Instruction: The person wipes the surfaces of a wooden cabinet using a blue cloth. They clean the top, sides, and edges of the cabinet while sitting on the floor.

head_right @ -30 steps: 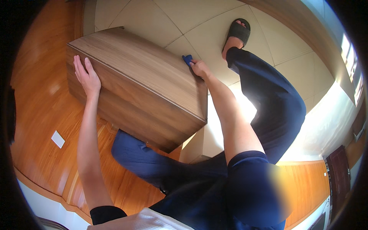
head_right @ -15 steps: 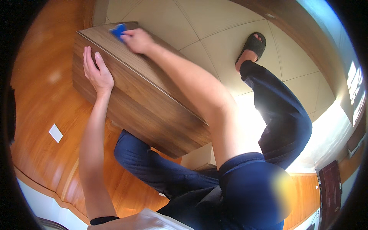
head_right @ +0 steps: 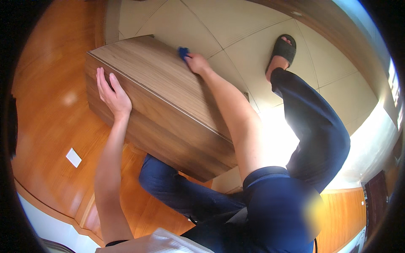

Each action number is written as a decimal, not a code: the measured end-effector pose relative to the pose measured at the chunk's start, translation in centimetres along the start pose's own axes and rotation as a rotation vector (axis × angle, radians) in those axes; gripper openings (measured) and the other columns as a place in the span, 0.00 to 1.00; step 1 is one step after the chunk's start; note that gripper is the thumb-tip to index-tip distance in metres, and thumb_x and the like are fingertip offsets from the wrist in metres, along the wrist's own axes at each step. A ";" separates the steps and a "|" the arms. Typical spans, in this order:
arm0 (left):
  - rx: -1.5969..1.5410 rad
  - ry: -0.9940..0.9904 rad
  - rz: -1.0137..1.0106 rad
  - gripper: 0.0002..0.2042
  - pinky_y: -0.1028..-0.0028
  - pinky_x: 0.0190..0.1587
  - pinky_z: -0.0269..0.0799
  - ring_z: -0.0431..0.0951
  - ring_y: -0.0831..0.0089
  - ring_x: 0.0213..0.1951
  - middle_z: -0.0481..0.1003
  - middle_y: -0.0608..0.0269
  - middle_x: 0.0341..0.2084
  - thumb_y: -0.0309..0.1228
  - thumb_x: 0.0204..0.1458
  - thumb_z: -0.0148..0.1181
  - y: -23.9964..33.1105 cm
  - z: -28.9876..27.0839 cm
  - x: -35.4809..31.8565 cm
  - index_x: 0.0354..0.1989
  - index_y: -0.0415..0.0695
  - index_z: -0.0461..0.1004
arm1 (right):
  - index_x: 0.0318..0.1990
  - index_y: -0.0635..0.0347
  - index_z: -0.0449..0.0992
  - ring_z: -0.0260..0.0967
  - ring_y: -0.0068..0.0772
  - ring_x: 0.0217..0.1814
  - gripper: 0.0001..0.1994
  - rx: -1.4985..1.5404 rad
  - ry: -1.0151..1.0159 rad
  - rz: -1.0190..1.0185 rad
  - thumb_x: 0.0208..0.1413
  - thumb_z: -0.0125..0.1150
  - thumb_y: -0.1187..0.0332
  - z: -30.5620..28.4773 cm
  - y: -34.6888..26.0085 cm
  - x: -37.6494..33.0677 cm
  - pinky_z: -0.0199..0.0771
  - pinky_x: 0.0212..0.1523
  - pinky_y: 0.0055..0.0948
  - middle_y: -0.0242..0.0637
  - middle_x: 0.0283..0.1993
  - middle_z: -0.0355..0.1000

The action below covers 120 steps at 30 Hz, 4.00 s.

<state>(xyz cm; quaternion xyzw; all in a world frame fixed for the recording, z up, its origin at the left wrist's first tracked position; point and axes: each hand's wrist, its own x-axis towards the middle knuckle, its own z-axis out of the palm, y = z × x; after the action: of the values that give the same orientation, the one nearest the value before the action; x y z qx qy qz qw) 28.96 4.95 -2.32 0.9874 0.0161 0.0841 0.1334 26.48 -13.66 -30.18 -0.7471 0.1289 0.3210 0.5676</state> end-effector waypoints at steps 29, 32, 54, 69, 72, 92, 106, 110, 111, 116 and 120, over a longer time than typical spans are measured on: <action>0.050 -0.064 -0.002 0.28 0.46 0.73 0.39 0.50 0.50 0.75 0.54 0.49 0.73 0.42 0.69 0.44 0.3 0.1 -0.3 0.72 0.40 0.55 | 0.59 0.60 0.77 0.72 0.54 0.61 0.24 0.037 0.028 -0.044 0.65 0.51 0.52 2.2 -0.8 5.3 0.70 0.62 0.41 0.54 0.58 0.75; 0.045 -0.082 0.002 0.29 0.48 0.73 0.39 0.49 0.49 0.75 0.54 0.47 0.73 0.41 0.68 0.44 0.5 0.0 -0.2 0.73 0.38 0.53 | 0.60 0.56 0.76 0.71 0.55 0.61 0.23 0.016 0.007 -0.028 0.65 0.51 0.53 2.8 -1.0 7.7 0.69 0.63 0.42 0.52 0.58 0.75; 0.033 -0.117 0.009 0.30 0.45 0.72 0.38 0.49 0.47 0.75 0.53 0.46 0.73 0.38 0.65 0.45 0.3 -0.4 -0.7 0.73 0.36 0.53 | 0.59 0.58 0.77 0.75 0.44 0.58 0.23 0.201 -0.057 -0.261 0.66 0.54 0.53 7.9 -18.1 15.3 0.71 0.61 0.36 0.47 0.56 0.78; 0.036 -0.097 0.000 0.29 0.45 0.72 0.39 0.50 0.49 0.75 0.54 0.48 0.73 0.41 0.67 0.44 0.1 -0.2 -0.5 0.72 0.38 0.54 | 0.56 0.59 0.79 0.77 0.46 0.50 0.21 0.417 -0.105 -0.686 0.67 0.55 0.53 6.3 -24.3 9.4 0.72 0.56 0.39 0.49 0.50 0.80; 0.033 -0.095 0.006 0.29 0.45 0.72 0.38 0.50 0.48 0.75 0.54 0.48 0.73 0.40 0.67 0.43 0.2 -0.3 -0.2 0.72 0.37 0.54 | 0.57 0.62 0.77 0.76 0.52 0.56 0.24 0.155 0.056 -0.446 0.67 0.52 0.51 7.4 -14.7 13.7 0.72 0.59 0.40 0.53 0.54 0.77; 0.028 0.019 0.001 0.26 0.48 0.73 0.41 0.55 0.56 0.74 0.59 0.55 0.71 0.40 0.66 0.48 -0.3 0.4 -0.4 0.70 0.44 0.60 | 0.57 0.51 0.80 0.72 0.55 0.57 0.20 0.230 0.039 -0.584 0.65 0.56 0.52 2.3 -20.8 0.4 0.70 0.60 0.43 0.59 0.51 0.74; 0.013 0.192 -0.035 0.26 0.51 0.73 0.47 0.60 0.63 0.72 0.66 0.62 0.68 0.48 0.64 0.52 -1.1 1.2 -0.3 0.66 0.49 0.68 | 0.62 0.53 0.75 0.73 0.44 0.60 0.24 -0.009 -0.007 0.111 0.64 0.55 0.50 -8.2 2.7 -18.0 0.70 0.60 0.37 0.52 0.58 0.76; -0.015 0.206 -0.036 0.26 0.52 0.73 0.47 0.60 0.65 0.71 0.66 0.63 0.68 0.50 0.64 0.51 -1.3 2.2 -0.2 0.66 0.50 0.69 | 0.62 0.59 0.74 0.75 0.36 0.58 0.23 0.013 0.064 0.355 0.66 0.54 0.55 -10.5 16.8 -22.9 0.71 0.57 0.33 0.48 0.55 0.78; -0.024 0.209 -0.032 0.26 0.52 0.73 0.47 0.60 0.65 0.71 0.66 0.63 0.68 0.50 0.64 0.51 -1.2 2.6 0.0 0.66 0.50 0.69 | 0.61 0.60 0.75 0.75 0.35 0.58 0.23 0.090 0.134 0.412 0.66 0.54 0.56 -10.3 16.9 -24.0 0.71 0.57 0.31 0.47 0.54 0.79; 0.014 0.230 -0.028 0.25 0.51 0.73 0.49 0.61 0.66 0.71 0.66 0.65 0.68 0.50 0.64 0.52 -1.7 2.1 -0.2 0.66 0.51 0.69 | 0.59 0.55 0.76 0.74 0.52 0.58 0.22 -0.372 -0.026 0.306 0.61 0.52 0.56 -11.9 6.5 -23.5 0.73 0.57 0.43 0.54 0.54 0.77; 0.028 0.221 -0.034 0.26 0.51 0.72 0.49 0.60 0.66 0.71 0.65 0.65 0.69 0.50 0.64 0.51 -1.3 2.0 -0.1 0.66 0.51 0.68 | 0.60 0.50 0.76 0.73 0.58 0.58 0.22 -0.430 0.002 0.091 0.62 0.49 0.54 -10.2 -3.8 -23.2 0.72 0.58 0.48 0.54 0.53 0.76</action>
<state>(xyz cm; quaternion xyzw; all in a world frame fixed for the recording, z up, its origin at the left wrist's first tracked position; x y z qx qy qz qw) 29.17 5.66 -4.56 0.9734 0.0488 0.1899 0.1182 14.35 -25.89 -11.28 -0.8447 0.0916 0.3658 0.3799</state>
